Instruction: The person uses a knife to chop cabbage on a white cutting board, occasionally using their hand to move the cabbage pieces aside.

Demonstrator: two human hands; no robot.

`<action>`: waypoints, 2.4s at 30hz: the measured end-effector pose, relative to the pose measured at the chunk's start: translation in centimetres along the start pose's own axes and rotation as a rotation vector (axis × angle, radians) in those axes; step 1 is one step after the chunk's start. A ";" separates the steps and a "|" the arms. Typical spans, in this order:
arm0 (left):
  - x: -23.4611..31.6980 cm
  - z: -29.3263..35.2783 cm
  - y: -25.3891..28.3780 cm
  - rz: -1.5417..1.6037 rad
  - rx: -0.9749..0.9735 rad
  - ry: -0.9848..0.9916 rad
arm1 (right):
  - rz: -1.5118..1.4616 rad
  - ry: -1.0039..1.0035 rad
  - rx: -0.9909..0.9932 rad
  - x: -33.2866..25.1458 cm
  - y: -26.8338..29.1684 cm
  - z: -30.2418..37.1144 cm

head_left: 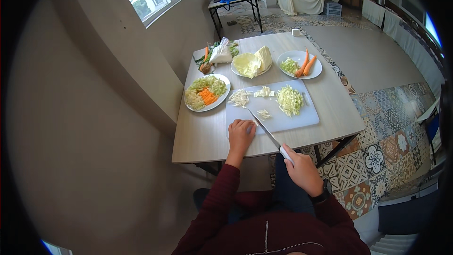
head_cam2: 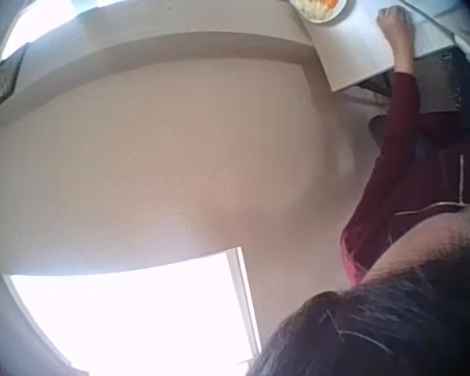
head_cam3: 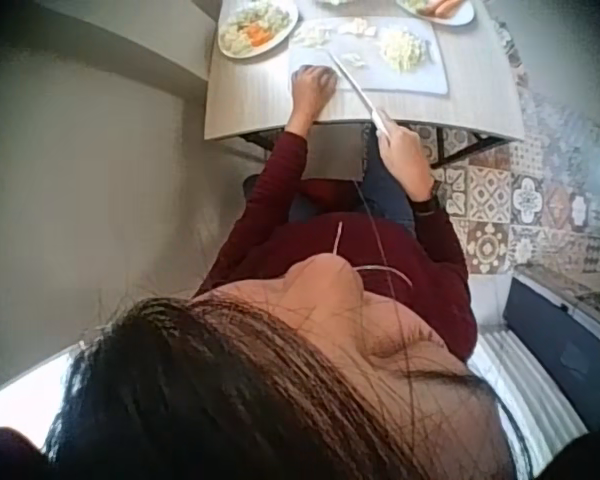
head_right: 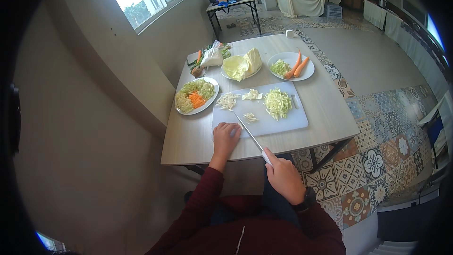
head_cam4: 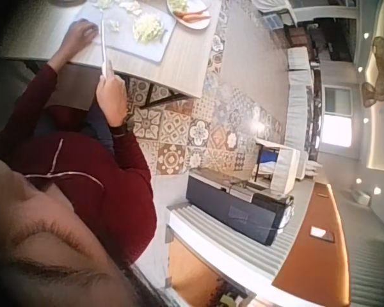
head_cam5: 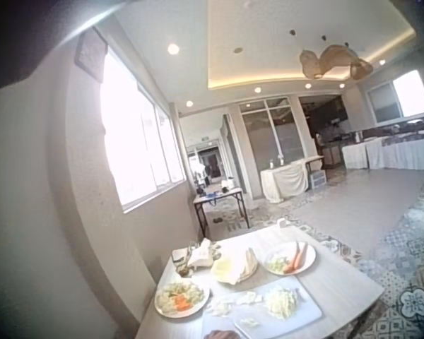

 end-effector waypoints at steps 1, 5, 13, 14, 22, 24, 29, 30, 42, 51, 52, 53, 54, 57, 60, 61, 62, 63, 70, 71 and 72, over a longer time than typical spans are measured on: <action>0.0 0.0 0.0 0.002 -0.003 0.009 | -0.005 0.000 -0.004 -0.2 0.1 0.0; 0.2 0.0 -0.1 0.011 -0.005 0.012 | -0.006 0.008 -0.014 0.3 -0.6 0.1; 0.0 -0.1 0.0 0.012 0.004 0.007 | 0.060 -0.014 -0.081 -0.2 -1.3 0.6; 0.1 -0.1 0.0 0.020 0.007 0.000 | 0.055 -0.007 -0.085 -0.1 -1.4 0.7; 0.0 0.0 0.1 0.013 0.023 0.004 | -0.035 0.036 -0.066 0.3 -0.9 0.1; 0.0 0.0 0.0 0.012 0.019 0.011 | -0.052 0.051 -0.042 0.4 -1.0 0.3; 0.2 -0.1 0.1 0.028 0.029 -0.011 | -0.026 0.067 -0.013 0.2 -1.6 0.8; 0.2 -0.1 0.0 0.028 0.027 -0.011 | -0.027 0.066 -0.014 0.2 -1.7 0.8; 0.0 -0.1 0.1 0.007 0.029 -0.011 | 0.049 0.025 -0.087 -0.1 -2.5 -0.2; 0.3 -0.2 -0.2 0.011 0.028 -0.010 | 0.055 0.047 -0.069 0.5 -3.2 -2.9; 0.3 -0.3 -0.2 0.006 0.021 -0.009 | 0.072 0.037 -0.074 0.6 -3.0 -2.7; 0.2 -0.3 -0.2 0.001 0.015 -0.007 | 0.088 0.026 -0.078 0.7 -2.6 -2.5; 0.1 -0.3 -0.1 0.000 0.021 -0.006 | 0.091 0.032 -0.078 0.8 -2.3 -2.3; 0.0 -0.5 0.0 0.010 0.011 0.002 | 0.081 0.012 -0.085 1.4 -0.8 -1.8; -0.4 -0.4 -0.2 0.055 0.006 0.043 | 0.006 -0.001 -0.082 1.8 1.1 -1.6; -0.5 -0.4 -0.3 0.061 -0.002 0.040 | -0.002 -0.023 -0.088 2.2 1.3 -1.4; -0.5 -0.3 -0.5 0.067 -0.010 0.038 | -0.009 -0.044 -0.093 2.5 1.5 -1.2; -0.5 -0.2 -0.4 0.073 0.004 0.044 | 0.001 -0.067 -0.091 2.8 1.6 -1.0; -0.9 -1.4 -1.2 0.032 -0.012 0.088 | -0.020 -0.027 0.030 3.5 2.6 -0.9; -0.9 -1.7 -1.1 0.026 -0.021 0.090 | -0.015 -0.026 0.010 3.7 2.6 -0.8; -0.9 -2.0 -0.9 0.018 -0.028 0.094 | -0.023 -0.010 0.048 3.7 3.1 -0.9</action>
Point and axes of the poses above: each hand's wrist, its own z-axis away from the middle knuckle, its own y-axis out of the back of the hand, x = y × z, the point moved 6 cm from there along -z, towards the middle knuckle, and after that the axes turned 11 degrees about z, right-handed, at the moved point
